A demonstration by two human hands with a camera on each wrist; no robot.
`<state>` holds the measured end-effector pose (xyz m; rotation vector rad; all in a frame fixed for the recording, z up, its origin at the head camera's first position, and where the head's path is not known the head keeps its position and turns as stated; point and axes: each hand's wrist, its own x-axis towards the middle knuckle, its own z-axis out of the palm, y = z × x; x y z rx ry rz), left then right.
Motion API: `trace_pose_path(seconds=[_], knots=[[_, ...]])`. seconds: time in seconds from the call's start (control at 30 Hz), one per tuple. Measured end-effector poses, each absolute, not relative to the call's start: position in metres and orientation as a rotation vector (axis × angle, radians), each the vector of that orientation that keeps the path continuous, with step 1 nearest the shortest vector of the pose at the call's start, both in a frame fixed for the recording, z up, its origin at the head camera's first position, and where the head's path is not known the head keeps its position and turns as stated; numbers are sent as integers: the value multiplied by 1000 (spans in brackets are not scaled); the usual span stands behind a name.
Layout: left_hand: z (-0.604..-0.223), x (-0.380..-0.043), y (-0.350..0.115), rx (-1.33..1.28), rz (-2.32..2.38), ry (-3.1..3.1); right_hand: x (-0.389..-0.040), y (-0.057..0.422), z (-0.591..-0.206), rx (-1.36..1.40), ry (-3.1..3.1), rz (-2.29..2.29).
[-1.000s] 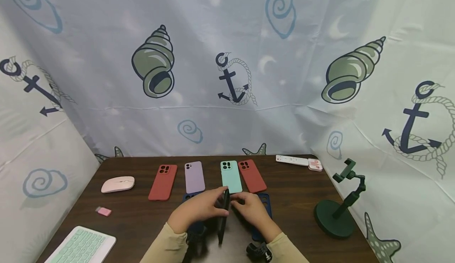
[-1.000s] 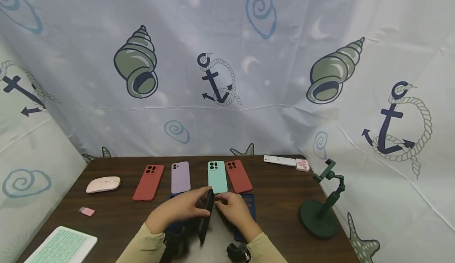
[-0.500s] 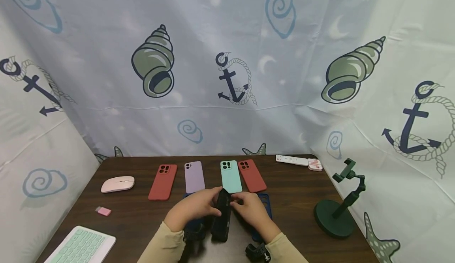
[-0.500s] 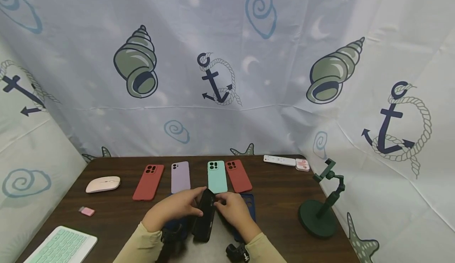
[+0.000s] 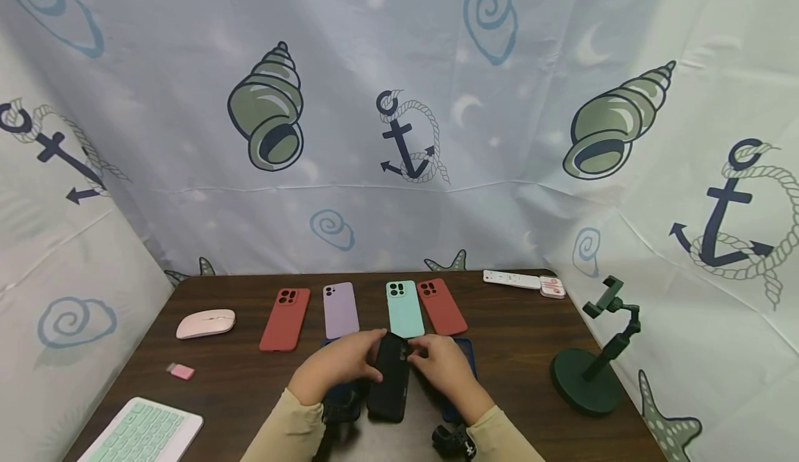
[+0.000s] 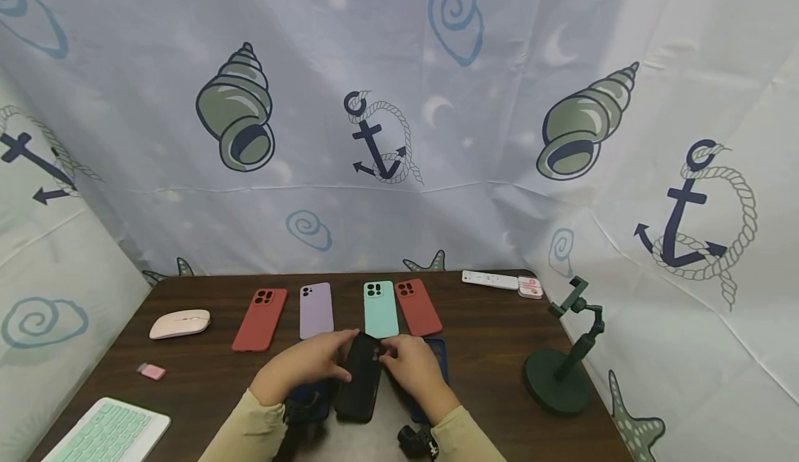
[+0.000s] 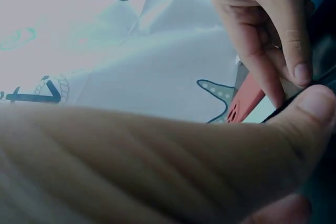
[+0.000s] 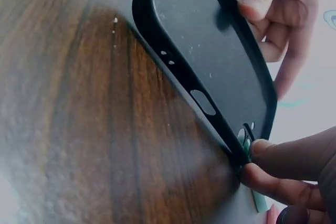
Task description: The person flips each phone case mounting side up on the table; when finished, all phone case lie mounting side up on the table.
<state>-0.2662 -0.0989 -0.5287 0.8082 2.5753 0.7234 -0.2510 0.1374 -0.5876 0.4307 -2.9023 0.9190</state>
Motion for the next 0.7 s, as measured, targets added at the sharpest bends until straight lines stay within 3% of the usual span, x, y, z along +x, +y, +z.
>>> trace_pose_path(seconds=[0.7], knots=[[-554, -256, -71, 803, 430, 2735, -256, 155, -587, 288, -2909, 998]])
